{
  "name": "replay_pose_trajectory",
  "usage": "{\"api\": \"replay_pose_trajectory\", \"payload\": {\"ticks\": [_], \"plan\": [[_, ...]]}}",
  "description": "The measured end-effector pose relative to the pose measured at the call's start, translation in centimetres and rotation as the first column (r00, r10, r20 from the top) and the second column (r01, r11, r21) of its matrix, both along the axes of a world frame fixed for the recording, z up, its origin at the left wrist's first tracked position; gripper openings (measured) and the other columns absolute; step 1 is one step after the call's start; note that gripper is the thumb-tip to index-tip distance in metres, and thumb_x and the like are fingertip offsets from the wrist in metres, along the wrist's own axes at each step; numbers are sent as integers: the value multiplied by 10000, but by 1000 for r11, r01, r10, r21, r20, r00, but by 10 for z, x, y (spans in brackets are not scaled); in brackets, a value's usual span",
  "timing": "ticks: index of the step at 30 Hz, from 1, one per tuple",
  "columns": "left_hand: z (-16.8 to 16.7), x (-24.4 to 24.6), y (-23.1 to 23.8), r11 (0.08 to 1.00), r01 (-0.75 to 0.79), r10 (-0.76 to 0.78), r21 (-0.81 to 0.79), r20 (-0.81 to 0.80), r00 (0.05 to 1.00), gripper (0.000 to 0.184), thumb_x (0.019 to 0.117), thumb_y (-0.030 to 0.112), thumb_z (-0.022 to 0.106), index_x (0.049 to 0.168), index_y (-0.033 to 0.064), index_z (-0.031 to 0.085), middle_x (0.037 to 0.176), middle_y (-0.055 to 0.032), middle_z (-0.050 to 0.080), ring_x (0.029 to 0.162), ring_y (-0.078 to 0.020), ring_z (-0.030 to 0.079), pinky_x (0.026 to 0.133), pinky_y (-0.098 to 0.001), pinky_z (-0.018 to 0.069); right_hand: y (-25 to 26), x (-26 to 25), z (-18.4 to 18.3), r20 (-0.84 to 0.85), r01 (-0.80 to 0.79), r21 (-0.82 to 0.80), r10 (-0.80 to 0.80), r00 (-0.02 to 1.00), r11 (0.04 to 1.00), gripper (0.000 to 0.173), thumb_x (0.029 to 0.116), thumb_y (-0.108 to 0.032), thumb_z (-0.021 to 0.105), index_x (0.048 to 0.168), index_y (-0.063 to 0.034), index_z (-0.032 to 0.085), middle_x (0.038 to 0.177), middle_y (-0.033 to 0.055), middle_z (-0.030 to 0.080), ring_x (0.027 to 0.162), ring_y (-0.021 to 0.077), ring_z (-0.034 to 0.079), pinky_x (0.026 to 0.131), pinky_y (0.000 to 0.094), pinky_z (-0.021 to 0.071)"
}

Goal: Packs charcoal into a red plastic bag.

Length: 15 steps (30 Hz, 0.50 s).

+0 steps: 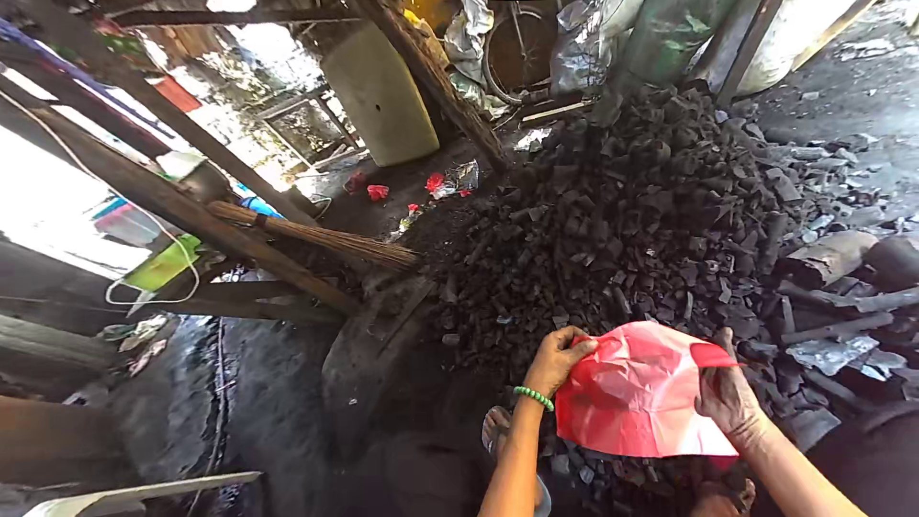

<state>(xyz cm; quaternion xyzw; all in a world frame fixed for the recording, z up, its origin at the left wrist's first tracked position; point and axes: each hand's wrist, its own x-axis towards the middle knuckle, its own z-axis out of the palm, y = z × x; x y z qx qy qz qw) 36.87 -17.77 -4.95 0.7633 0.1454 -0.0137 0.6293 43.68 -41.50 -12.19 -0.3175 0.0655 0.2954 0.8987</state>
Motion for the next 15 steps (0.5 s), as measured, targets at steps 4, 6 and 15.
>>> {"api": "replay_pose_trajectory", "payload": {"ticks": [4, 6, 15], "plan": [[-25, 8, 9, 989, -61, 66, 134, -29, 997, 147, 995, 146, 662, 1023, 3, 676, 862, -98, 664, 754, -159, 617, 753, -356, 526, -1, -3, -10, 140, -64, -139, 84, 987, 988, 742, 685, -752, 763, 1091, -144, 637, 886, -20, 736, 806, 72, 716, 729, 253, 613], [-29, 8, 11, 937, -63, 88, 343, -58, 994, 183, 1002, 182, 662, 1067, 13, 692, 948, -145, 687, 857, -243, 647, 827, -451, 526, -1, -3, -8, 178, -183, -256, 232, 956, 949, 458, 713, -332, 882, 1032, -89, 662, 867, 43, 768, 789, 130, 750, 741, 311, 637], [-9, 4, -42, 933, 188, -84, 308, -321, 943, 522, 928, 387, 744, 1180, -61, 651, 1118, -236, 670, 1038, -331, 653, 952, -512, 518, 48, -24, 3, 328, -84, -558, 313, 891, 825, 260, 777, 3, 735, 1016, -12, 633, 828, 29, 704, 740, 92, 694, 711, 283, 604]]}}
